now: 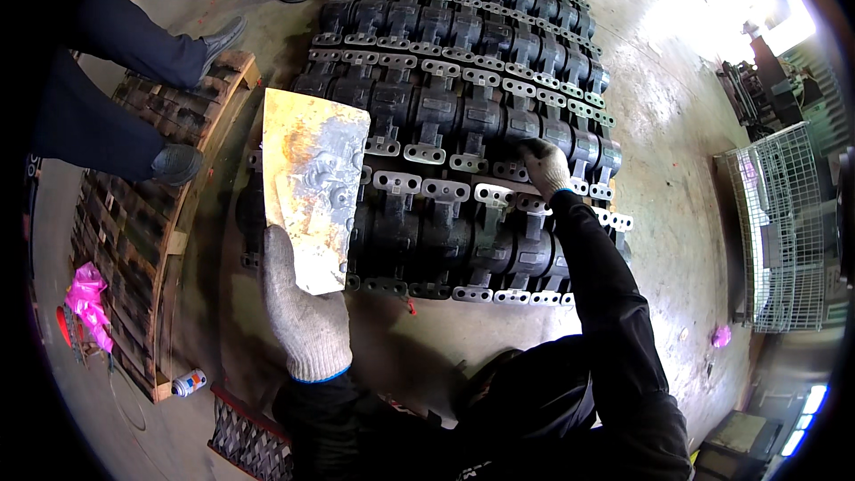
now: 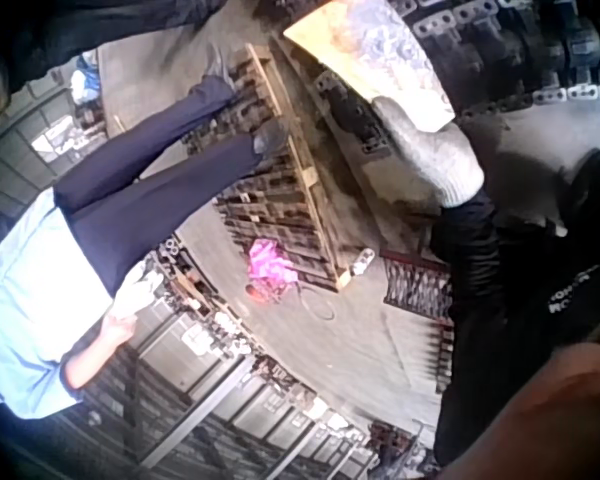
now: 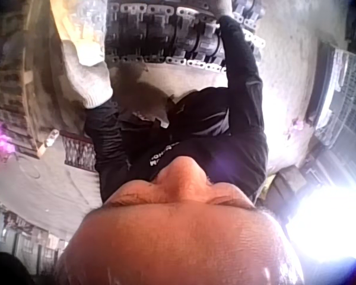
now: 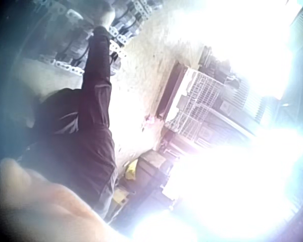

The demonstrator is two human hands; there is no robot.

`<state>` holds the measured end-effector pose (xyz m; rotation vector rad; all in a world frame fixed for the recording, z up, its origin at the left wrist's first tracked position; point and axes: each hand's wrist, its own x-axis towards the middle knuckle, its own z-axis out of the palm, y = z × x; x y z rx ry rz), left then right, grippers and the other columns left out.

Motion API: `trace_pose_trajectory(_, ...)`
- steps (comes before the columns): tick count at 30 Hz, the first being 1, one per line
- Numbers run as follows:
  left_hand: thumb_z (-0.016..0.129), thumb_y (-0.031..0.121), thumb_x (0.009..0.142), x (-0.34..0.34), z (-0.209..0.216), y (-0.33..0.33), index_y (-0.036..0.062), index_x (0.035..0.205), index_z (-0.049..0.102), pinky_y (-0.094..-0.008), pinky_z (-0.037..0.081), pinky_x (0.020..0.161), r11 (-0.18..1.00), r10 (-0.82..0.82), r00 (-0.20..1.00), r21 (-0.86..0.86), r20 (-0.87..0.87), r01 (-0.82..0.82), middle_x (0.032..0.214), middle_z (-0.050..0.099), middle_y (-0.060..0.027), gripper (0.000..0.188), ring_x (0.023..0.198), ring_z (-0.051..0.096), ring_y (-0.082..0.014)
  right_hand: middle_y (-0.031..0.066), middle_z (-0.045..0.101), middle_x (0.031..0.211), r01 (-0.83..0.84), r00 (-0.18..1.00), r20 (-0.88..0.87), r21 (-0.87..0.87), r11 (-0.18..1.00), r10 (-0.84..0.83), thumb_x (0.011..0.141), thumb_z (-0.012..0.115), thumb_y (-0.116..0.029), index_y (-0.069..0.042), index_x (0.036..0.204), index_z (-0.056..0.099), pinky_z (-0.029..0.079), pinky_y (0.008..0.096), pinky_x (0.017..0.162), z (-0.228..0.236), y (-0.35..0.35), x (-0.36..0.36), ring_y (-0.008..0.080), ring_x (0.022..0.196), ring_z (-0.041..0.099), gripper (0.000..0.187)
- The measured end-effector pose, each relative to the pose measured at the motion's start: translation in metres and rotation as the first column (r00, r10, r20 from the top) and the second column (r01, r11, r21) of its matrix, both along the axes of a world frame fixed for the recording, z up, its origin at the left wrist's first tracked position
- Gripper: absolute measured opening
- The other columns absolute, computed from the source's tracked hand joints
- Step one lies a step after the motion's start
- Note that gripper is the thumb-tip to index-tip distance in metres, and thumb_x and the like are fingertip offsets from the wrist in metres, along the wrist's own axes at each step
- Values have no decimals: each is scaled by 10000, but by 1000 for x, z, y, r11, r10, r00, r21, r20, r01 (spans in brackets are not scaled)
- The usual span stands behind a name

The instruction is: The person unpacks cylindrical mechanical components from pink plastic bags and places them onto a wooden pallet. They then use a small metal tool to scrape a white substance from a flat board and apply it to the components on the pallet.

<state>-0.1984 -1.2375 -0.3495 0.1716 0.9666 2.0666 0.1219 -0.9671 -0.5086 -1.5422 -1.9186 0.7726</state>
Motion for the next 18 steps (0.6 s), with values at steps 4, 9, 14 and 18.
trace_pose_trajectory(4, 590, 296, 1031, 1, 0, 0, 13, 1445, 527, -391, 431, 1105, 1000, -4, 1000, -12, 4, 4, 1431, 579, -105, 506, 1306, 560, -248, 166, 764, 1048, 19, 1000, 15, -18, 1000, -19, 954, 641, -159, 4, 1134, 724, 542, 338, 866, 8, -3, -4, 242, 962, 733, 256)
trace_pose_trajectory(9, 580, 290, 1039, 1, 2, -3, 9, 1448, 521, -390, 447, 1091, 1000, -12, 1000, 0, 5, 12, 1426, 581, -105, 500, 1297, 566, -252, 161, 763, 1047, 20, 999, -25, -44, 999, -21, 958, 637, -169, 8, 1139, 721, 537, 335, 871, 4, 1, -4, 234, 964, 727, 266)
trace_pose_trajectory(14, 579, 281, 1040, 2, 2, -3, 8, 1449, 519, -392, 451, 1090, 1000, -8, 1000, -20, -4, 8, 1436, 574, -110, 495, 1304, 562, -255, 151, 763, 1081, 55, 997, -51, -67, 996, -59, 963, 639, -158, 6, 1156, 719, 533, 328, 875, -5, 5, 1, 210, 972, 717, 266)
trace_pose_trajectory(18, 581, 277, 1037, 2, 1, -3, 7, 1450, 518, -398, 444, 1099, 999, 15, 1000, -52, -7, -15, 1446, 565, -113, 498, 1314, 555, -258, 144, 765, 1080, 75, 995, -59, -60, 995, -79, 965, 640, -154, 5, 1169, 716, 532, 322, 869, -6, 4, -1, 195, 957, 713, 270)
